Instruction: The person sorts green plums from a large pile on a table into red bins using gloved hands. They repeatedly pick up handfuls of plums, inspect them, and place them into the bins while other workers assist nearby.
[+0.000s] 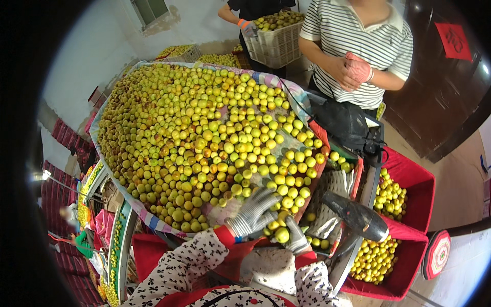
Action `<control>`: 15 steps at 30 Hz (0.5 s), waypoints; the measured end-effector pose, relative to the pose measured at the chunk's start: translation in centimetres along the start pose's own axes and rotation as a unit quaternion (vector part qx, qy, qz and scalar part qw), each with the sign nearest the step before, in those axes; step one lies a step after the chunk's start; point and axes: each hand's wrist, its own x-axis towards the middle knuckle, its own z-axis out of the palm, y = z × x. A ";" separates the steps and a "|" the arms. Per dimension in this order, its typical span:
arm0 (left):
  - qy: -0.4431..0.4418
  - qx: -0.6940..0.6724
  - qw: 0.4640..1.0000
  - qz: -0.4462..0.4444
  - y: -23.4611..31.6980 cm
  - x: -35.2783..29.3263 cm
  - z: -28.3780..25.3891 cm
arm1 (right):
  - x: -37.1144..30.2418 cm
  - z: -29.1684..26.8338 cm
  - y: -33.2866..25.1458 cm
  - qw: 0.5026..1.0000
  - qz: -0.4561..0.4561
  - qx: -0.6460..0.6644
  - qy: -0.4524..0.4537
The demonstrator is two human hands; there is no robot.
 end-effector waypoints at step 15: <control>0.005 0.164 0.966 -0.200 -11.7 7.9 4.3 | -2.6 0.0 0.3 0.991 -0.035 0.060 0.111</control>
